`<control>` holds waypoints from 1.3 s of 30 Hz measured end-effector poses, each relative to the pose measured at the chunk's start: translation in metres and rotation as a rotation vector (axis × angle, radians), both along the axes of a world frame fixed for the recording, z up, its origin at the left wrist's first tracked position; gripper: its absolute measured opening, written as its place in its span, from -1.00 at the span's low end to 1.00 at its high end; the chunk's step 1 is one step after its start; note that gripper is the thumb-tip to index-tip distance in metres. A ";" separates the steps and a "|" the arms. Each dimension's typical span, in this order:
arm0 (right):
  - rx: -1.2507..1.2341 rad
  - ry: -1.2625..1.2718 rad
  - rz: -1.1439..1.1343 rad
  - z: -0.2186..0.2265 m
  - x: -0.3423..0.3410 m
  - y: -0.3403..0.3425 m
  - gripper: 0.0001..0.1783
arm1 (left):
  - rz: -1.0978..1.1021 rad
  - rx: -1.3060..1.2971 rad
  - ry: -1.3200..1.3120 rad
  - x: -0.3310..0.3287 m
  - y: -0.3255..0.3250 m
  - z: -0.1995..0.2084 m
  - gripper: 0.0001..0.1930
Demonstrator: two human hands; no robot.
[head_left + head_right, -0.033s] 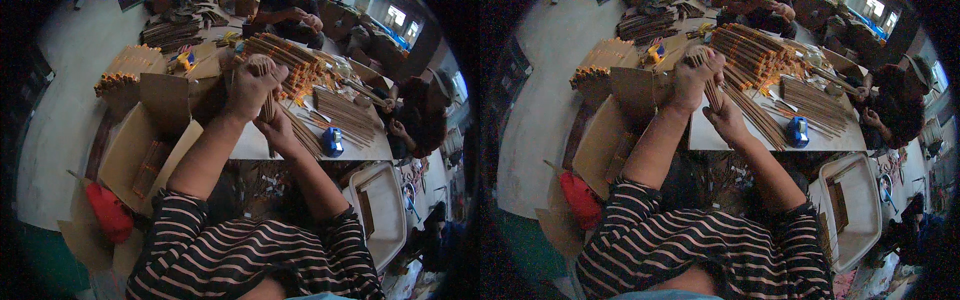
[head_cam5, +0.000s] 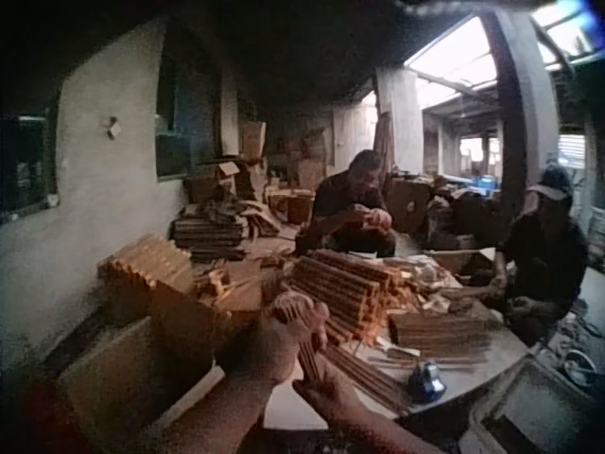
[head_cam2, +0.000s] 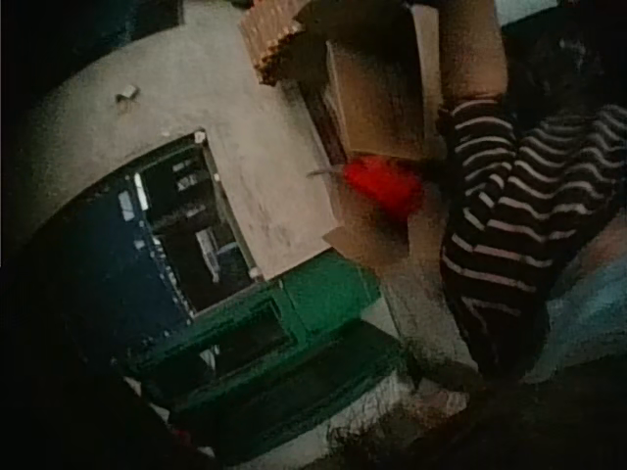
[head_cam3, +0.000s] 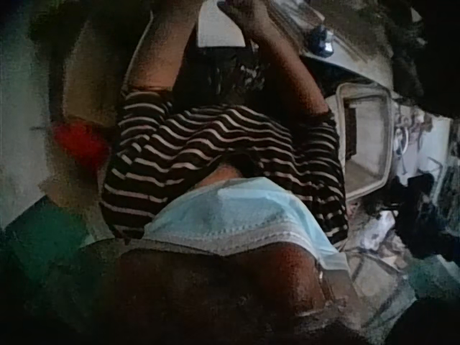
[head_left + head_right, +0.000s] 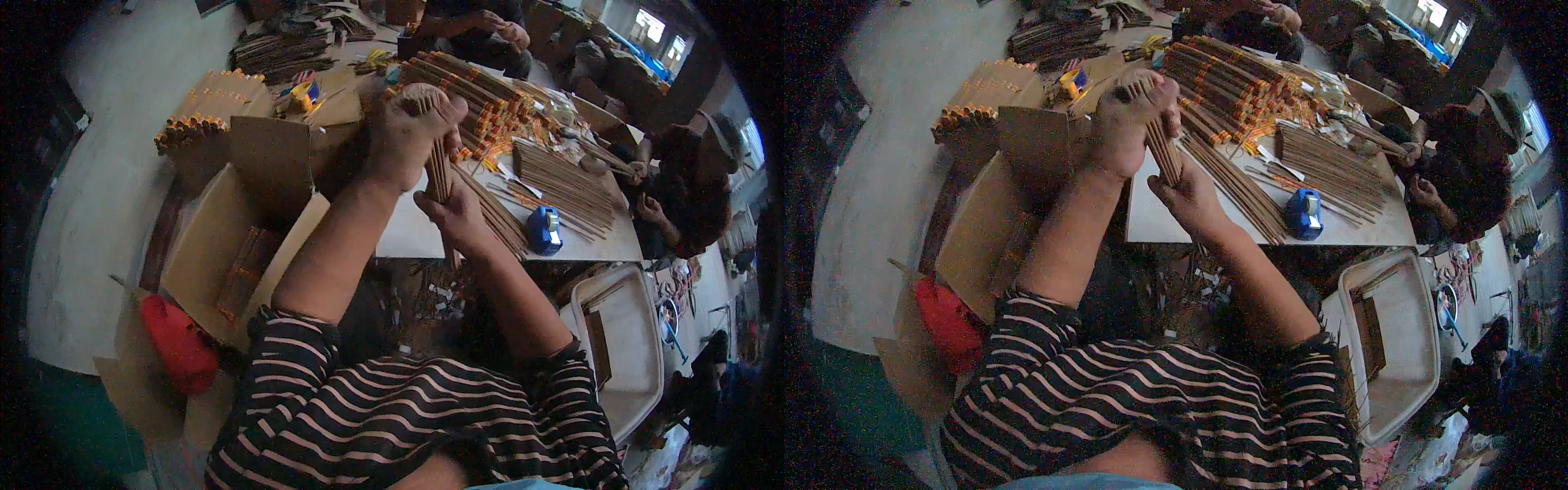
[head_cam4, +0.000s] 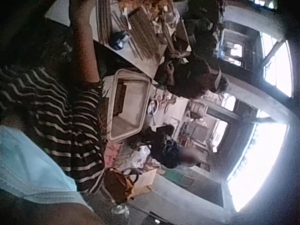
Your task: The person gathers thin wooden sticks, aligns them into bundles, and wraps each bundle with a small paper label. The person places the finished bundles into a cardboard box and repeats the process.
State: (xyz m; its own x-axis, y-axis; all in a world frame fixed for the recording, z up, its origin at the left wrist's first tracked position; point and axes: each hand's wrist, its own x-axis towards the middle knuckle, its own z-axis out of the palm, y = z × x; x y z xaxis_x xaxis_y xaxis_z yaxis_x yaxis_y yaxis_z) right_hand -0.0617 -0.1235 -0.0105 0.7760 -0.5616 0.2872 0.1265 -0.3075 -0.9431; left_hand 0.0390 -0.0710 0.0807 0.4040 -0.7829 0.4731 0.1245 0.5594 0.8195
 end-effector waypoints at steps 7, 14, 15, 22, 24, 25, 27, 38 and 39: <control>0.267 0.268 0.051 0.033 -0.031 0.048 -0.69 | -0.248 0.057 0.321 0.014 0.008 -0.015 -0.74; 0.320 0.278 0.106 0.031 -0.047 0.058 -0.69 | -0.183 -0.021 0.411 -0.004 0.023 -0.007 -0.77; 0.279 0.292 0.056 0.028 -0.045 0.059 -0.69 | -0.102 0.006 0.374 -0.006 0.023 -0.009 -0.77; 0.025 0.120 0.147 0.025 -0.044 0.046 -0.65 | -0.064 0.034 0.237 -0.021 0.030 -0.004 -0.83; 0.249 0.110 0.180 0.029 -0.042 0.048 -0.67 | -0.253 0.027 0.270 -0.025 0.035 -0.002 -0.84; 0.320 0.151 0.194 0.034 -0.045 0.051 -0.68 | -0.347 0.021 0.289 -0.026 0.036 -0.002 -0.85; 0.293 0.186 0.081 0.034 -0.044 0.057 -0.75 | -0.222 0.036 0.268 -0.027 0.031 -0.007 -0.84; 0.167 0.107 -0.003 0.023 -0.051 0.053 -0.84 | -0.278 -0.019 0.228 -0.038 0.030 -0.008 -0.60; 0.130 0.109 -0.026 0.026 -0.050 0.055 -0.84 | -0.261 -0.080 0.228 -0.038 0.030 -0.007 -0.56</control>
State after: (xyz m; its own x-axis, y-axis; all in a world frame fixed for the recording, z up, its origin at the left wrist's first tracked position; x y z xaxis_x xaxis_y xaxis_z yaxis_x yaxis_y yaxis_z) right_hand -0.1113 -0.0683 0.0157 0.7834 -0.6088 0.1253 0.0146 -0.1835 -0.9829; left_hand 0.0007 -0.0406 0.0741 0.2969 -0.8381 0.4576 0.4462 0.5455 0.7095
